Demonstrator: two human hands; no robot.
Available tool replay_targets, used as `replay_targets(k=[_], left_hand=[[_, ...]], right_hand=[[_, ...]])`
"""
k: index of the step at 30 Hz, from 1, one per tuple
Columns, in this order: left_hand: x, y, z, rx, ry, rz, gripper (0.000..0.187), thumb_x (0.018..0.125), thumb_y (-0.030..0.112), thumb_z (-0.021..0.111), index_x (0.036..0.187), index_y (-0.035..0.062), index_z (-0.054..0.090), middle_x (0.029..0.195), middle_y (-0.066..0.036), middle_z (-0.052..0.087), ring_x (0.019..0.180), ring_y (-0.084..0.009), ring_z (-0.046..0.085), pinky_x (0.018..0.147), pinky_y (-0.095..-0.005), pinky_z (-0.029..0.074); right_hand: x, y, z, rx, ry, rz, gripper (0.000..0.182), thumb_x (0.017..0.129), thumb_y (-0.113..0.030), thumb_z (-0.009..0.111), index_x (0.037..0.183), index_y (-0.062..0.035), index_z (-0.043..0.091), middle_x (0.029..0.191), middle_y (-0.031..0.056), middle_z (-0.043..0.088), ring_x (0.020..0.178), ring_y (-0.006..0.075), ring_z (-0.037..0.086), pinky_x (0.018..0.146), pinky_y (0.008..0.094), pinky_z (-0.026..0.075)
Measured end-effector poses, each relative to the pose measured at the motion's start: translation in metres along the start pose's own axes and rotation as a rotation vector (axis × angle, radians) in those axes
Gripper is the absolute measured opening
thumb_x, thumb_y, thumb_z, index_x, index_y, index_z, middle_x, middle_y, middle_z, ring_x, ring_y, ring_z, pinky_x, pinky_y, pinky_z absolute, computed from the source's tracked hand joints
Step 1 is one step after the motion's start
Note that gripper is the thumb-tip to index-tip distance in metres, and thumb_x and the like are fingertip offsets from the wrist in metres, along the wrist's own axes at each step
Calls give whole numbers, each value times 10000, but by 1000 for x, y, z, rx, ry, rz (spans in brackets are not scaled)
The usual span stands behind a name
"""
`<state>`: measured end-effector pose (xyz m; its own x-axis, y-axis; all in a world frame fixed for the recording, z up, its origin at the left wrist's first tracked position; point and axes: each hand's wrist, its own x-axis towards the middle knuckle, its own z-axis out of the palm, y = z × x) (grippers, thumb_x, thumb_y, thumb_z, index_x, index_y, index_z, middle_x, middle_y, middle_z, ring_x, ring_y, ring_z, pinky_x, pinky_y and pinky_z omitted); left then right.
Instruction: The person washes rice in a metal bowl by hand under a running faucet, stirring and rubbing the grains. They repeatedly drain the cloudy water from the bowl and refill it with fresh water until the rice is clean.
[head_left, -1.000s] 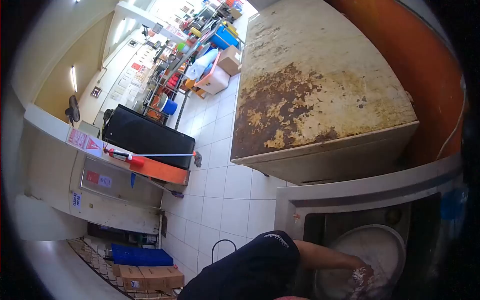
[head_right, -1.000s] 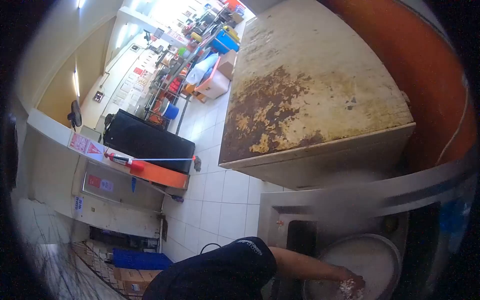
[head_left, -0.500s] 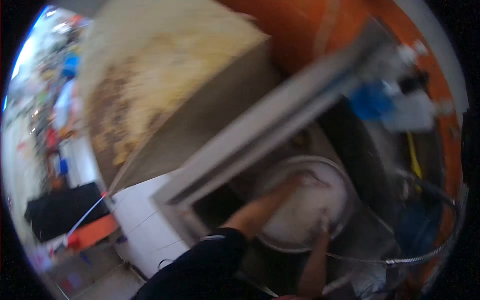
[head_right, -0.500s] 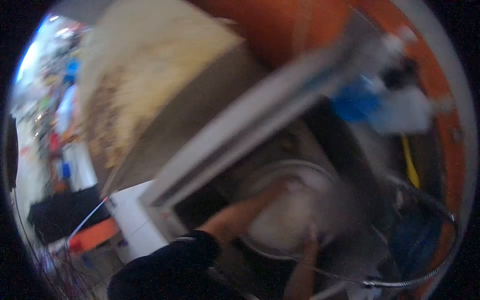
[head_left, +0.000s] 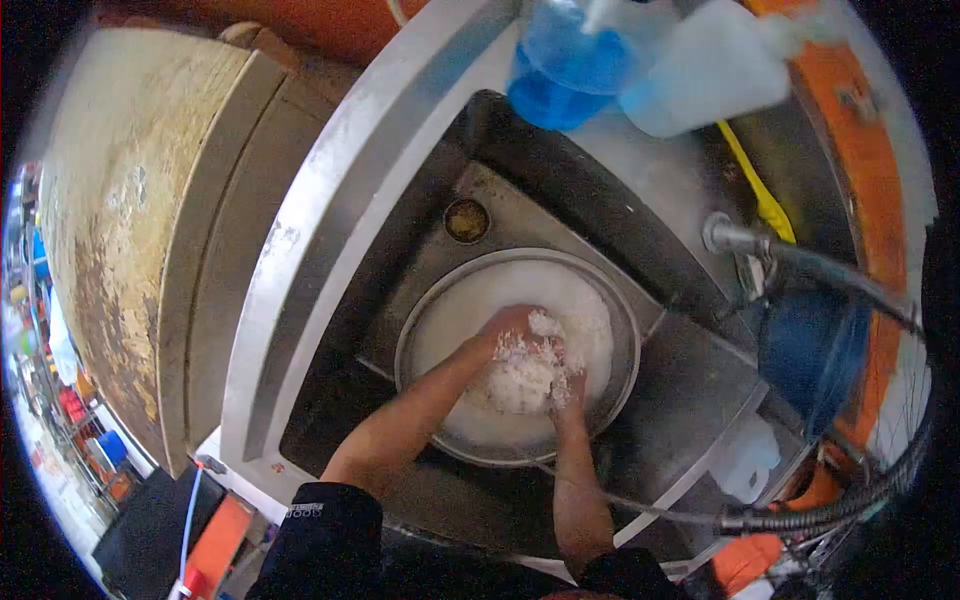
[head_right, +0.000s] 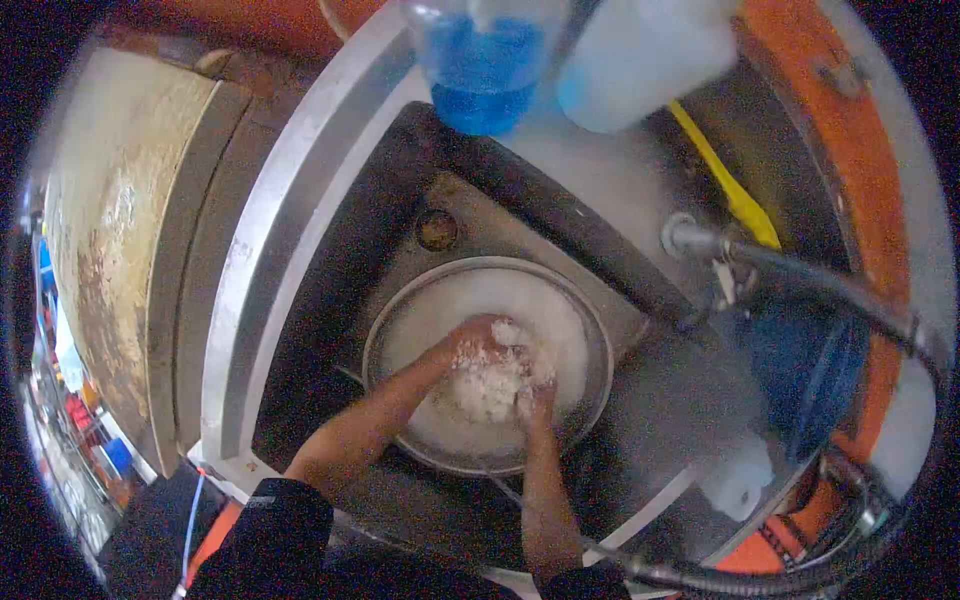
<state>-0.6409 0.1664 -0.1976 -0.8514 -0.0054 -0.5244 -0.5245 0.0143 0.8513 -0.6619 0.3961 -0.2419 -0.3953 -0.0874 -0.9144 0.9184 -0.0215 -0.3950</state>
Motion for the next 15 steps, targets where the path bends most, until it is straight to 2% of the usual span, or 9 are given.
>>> replay_targets(k=[2, 3, 5, 8, 9, 11, 14, 15], left_hand=[[-9, -28, 21, 24, 138, 42, 445, 716, 284, 678, 1055, 15, 574, 969, -112, 625, 854, -211, 584, 816, -341, 461], [-20, -20, 25, -110, 131, 11, 435, 712, 247, 674, 1059, 7, 566, 964, -112, 625, 861, -206, 583, 817, -341, 461], [-47, 13, 23, -378, 122, -59, 423, 703, 173, 668, 1066, -9, 550, 953, -113, 625, 875, -197, 582, 820, -339, 462], [-88, 88, -5, -452, 7, -214, 388, 731, 129, 611, 1075, -27, 524, 936, -111, 623, 872, -181, 573, 812, -325, 462], [-91, 85, 0, -420, 42, -125, 384, 723, 146, 619, 1049, -35, 526, 911, -122, 626, 824, -200, 582, 766, -331, 465], [-96, 73, 12, -354, 117, 62, 385, 707, 181, 634, 996, -52, 531, 860, -144, 633, 729, -238, 600, 676, -343, 470], [-102, 79, 12, -19, 129, 176, 484, 670, 200, 644, 1083, -12, 508, 986, -186, 605, 857, -322, 585, 770, -372, 455], [-99, 70, 13, 166, 179, 222, 510, 674, 193, 649, 1127, 21, 492, 1056, -187, 571, 952, -331, 540, 829, -386, 426]], right_hand=[[-25, 4, 19, 184, -29, -23, 431, 871, -291, 458, 1207, -22, 425, 1171, 121, 501, 1064, 240, 486, 913, 382, 393], [-38, 3, 28, 269, -41, -34, 423, 868, -289, 465, 1196, -24, 435, 1156, 119, 513, 1050, 241, 497, 903, 384, 404], [-64, 0, 45, 382, -110, -46, 407, 861, -285, 480, 1174, -26, 454, 1126, 114, 536, 1023, 242, 520, 882, 389, 427], [-88, -5, 51, 522, -264, -49, 383, 861, -285, 490, 1143, -25, 477, 1081, 110, 560, 981, 245, 547, 845, 390, 462], [-93, -6, 48, 573, -329, -39, 377, 868, -289, 486, 1133, -21, 480, 1065, 111, 561, 968, 246, 552, 828, 386, 475], [-81, 8, 29, 465, -514, -237, 356, 892, -295, 443, 1147, -48, 474, 1019, 119, 564, 966, 267, 540, 831, 408, 464], [-94, -1, 39, 431, -507, -220, 513, 852, -417, 469, 1157, -4, 472, 1127, 146, 531, 1010, 272, 535, 876, 402, 457], [-92, -1, 36, 457, -577, -221, 468, 829, -346, 531, 1145, -4, 482, 1108, 135, 539, 999, 264, 538, 867, 395, 460]])
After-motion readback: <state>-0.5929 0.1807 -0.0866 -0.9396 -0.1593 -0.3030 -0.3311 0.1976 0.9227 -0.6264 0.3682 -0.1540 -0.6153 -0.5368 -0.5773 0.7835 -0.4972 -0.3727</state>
